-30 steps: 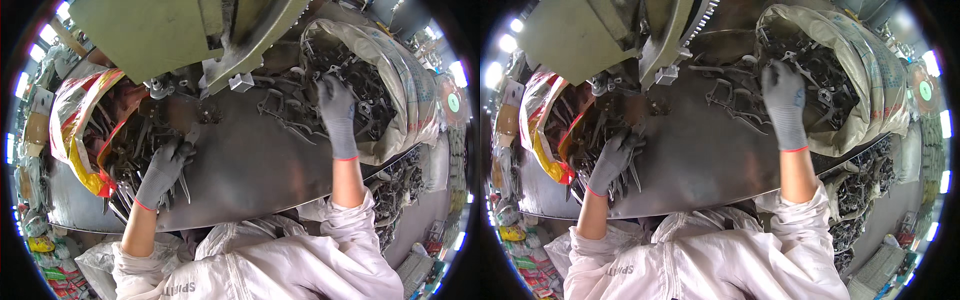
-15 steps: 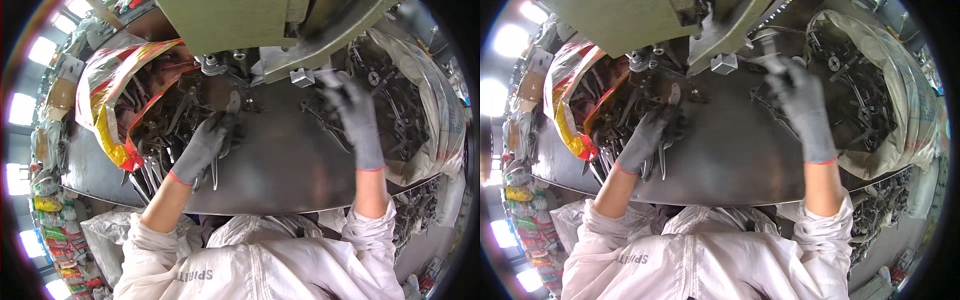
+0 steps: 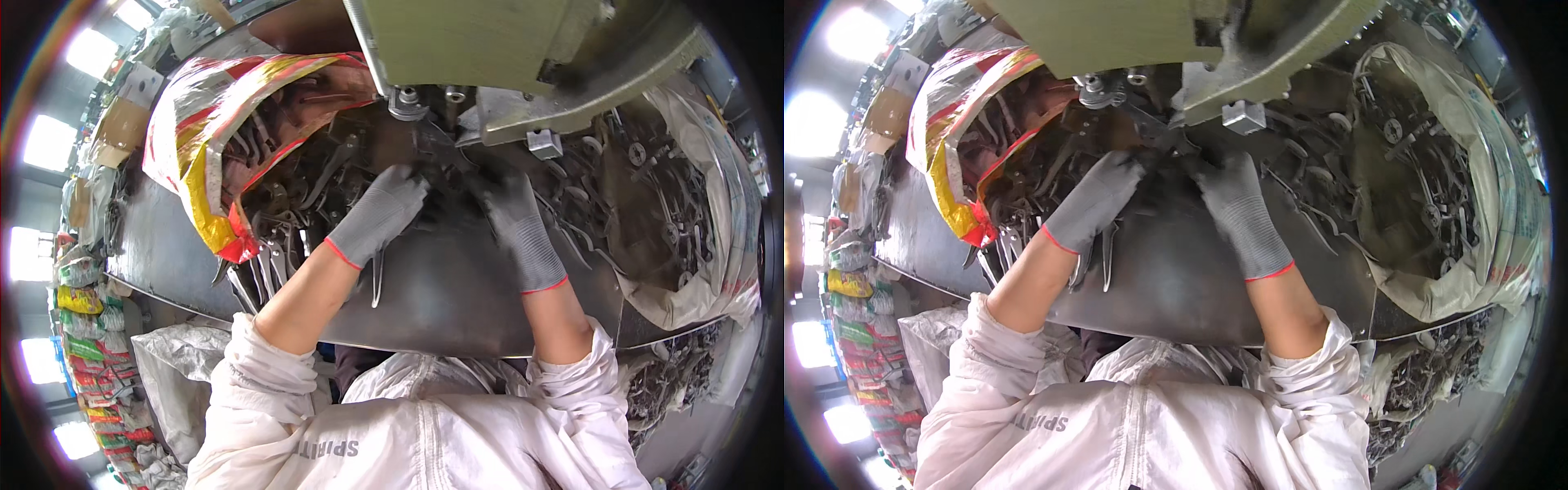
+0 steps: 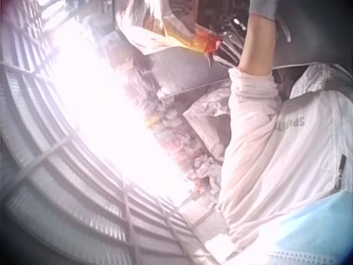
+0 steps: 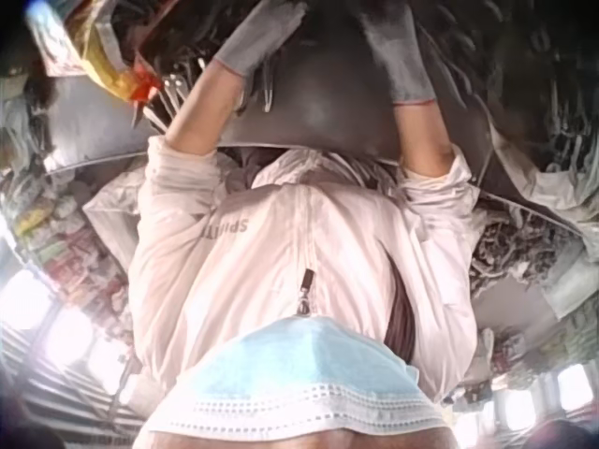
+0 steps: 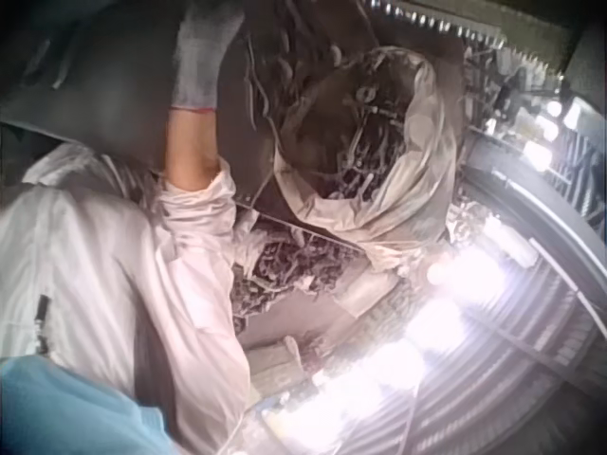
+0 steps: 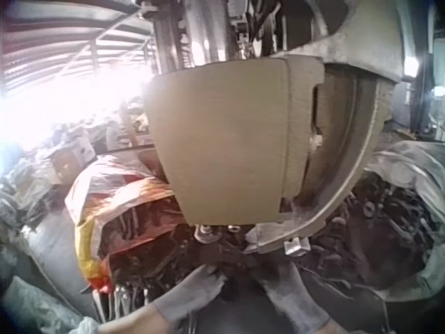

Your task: The person rivets metal plier components together using a press machine, placing the assembled tools on the table. After receiving berries from a coworker, the person puts on gloves and resumes assembling the plier parts under the machine.

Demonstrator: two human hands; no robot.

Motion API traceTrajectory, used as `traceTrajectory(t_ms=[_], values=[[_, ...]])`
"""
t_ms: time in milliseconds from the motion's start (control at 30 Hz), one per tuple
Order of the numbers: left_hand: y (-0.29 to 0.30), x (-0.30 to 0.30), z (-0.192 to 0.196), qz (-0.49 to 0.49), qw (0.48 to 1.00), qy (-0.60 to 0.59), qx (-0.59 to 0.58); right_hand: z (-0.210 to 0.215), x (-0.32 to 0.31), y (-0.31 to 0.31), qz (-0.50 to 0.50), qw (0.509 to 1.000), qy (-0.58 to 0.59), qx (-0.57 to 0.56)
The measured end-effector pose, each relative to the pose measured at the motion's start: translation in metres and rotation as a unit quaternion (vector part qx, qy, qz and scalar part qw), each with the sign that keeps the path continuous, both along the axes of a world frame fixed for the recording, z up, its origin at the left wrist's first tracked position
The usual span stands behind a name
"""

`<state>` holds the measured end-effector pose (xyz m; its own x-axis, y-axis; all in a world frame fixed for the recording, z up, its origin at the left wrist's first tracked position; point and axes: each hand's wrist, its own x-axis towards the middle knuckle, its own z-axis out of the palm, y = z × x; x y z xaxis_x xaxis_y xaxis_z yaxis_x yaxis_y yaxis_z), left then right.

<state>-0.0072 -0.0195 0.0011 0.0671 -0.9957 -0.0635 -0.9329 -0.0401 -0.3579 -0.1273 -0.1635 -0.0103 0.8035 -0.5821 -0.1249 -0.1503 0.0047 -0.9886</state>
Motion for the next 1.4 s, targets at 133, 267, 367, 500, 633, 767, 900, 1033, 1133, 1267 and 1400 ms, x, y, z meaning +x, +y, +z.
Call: traceTrajectory(t_ms=[133, 267, 367, 500, 633, 767, 900, 1033, 1133, 1267, 1400], values=[[-0.008, 0.007, -0.002, -0.008, 0.992, 0.074, 0.106, -0.023, -0.001, 0.004, -0.017, 0.999, 0.022, -0.023], [-0.017, 0.028, 0.044, 0.273, 0.871, 0.366, -0.183, -0.015, -0.005, 0.003, -0.057, 0.986, 0.031, 0.152], [-0.027, 0.092, 0.055, 0.198, 0.963, 0.123, -0.134, -0.013, -0.009, -0.001, -0.043, 0.985, 0.037, 0.165], [-0.02, 0.224, -0.006, 0.296, 0.943, 0.077, -0.13, 0.0, 0.002, 0.016, -0.016, 0.987, 0.033, 0.159], [-0.055, 0.243, -0.035, 0.344, 0.924, 0.16, -0.041, 0.001, -0.006, 0.009, -0.048, 0.985, 0.021, 0.163], [-0.04, 0.264, -0.035, 0.363, 0.921, 0.137, -0.025, 0.017, -0.008, 0.013, 0.006, 0.99, -0.03, 0.138], [-0.033, 0.203, 0.02, 0.364, 0.87, 0.301, -0.143, 0.024, -0.016, 0.006, 0.0, 0.989, 0.042, 0.141], [-0.012, 0.146, 0.05, 0.428, 0.62, 0.593, -0.285, 0.015, -0.013, 0.008, -0.008, 0.991, 0.069, 0.114], [0.026, 0.118, 0.034, 0.295, 0.514, 0.71, -0.382, 0.012, -0.013, 0.007, 0.018, 0.998, 0.013, 0.05], [0.065, 0.074, 0.042, 0.292, 0.322, 0.848, -0.304, 0.017, -0.012, 0.006, 0.03, 0.99, 0.081, 0.11], [0.078, 0.025, 0.041, 0.308, 0.318, 0.851, -0.281, -0.008, -0.012, 0.003, 0.035, 0.988, 0.084, 0.127]])
